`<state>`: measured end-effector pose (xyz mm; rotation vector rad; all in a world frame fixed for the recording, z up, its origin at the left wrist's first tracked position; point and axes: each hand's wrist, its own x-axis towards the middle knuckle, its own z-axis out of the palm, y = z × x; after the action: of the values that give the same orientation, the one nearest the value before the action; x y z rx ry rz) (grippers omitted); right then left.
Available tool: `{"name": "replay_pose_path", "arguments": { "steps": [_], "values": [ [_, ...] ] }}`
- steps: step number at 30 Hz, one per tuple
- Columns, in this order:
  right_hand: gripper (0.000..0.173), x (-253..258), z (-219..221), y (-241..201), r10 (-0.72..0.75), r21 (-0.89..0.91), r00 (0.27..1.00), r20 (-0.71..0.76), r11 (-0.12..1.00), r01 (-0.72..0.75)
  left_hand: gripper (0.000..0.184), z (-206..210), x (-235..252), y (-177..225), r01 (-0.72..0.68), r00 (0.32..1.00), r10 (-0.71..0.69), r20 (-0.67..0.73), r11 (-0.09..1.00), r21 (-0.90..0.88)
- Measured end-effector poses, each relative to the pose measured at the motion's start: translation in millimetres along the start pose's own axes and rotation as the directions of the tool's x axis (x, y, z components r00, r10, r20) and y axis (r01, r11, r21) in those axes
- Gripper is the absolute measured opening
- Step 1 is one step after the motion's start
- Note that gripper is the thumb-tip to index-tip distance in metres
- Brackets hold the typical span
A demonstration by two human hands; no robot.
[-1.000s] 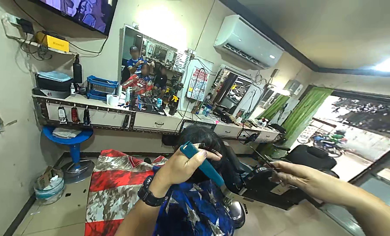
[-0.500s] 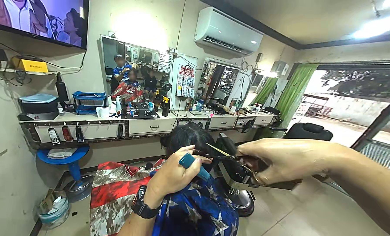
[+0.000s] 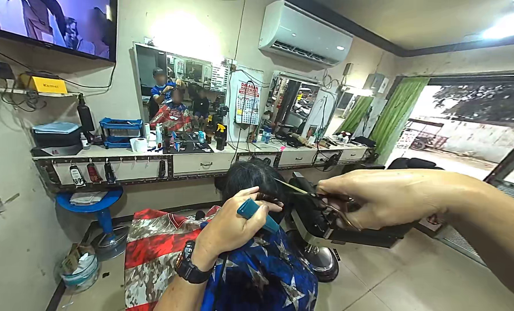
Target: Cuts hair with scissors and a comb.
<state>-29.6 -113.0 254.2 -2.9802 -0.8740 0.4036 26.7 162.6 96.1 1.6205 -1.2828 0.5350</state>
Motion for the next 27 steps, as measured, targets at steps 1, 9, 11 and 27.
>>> {"name": "replay_pose_path", "arguments": {
  "steps": [1, 9, 11, 27],
  "values": [
    [0.025, 1.4, 0.3, -0.9, 0.016, 0.006, 1.000, 0.017, 1.000, -0.016, 0.039, -0.6, 0.1, 0.6, 0.001, 1.000, -0.001, -0.005, 1.000, -0.011],
    [0.013, 14.9, 0.5, -8.4, -0.031, -0.049, 1.000, 0.005, 0.998, 0.031, 0.041, 1.8, 3.1, 0.6, 0.001, 1.000, -0.001, -0.001, 1.000, -0.023],
    [0.010, 12.0, 0.1, -5.5, -0.026, -0.009, 1.000, 0.004, 1.000, 0.026, 0.041, 1.0, 2.9, 0.3, 0.005, 1.000, -0.005, 0.003, 0.999, -0.032],
    [0.011, 14.7, -19.3, -18.0, 0.027, -0.124, 0.998, 0.049, 0.992, -0.021, 0.042, -1.1, 4.1, -1.7, 0.021, 1.000, -0.021, 0.011, 0.998, -0.062]
  ]
}}
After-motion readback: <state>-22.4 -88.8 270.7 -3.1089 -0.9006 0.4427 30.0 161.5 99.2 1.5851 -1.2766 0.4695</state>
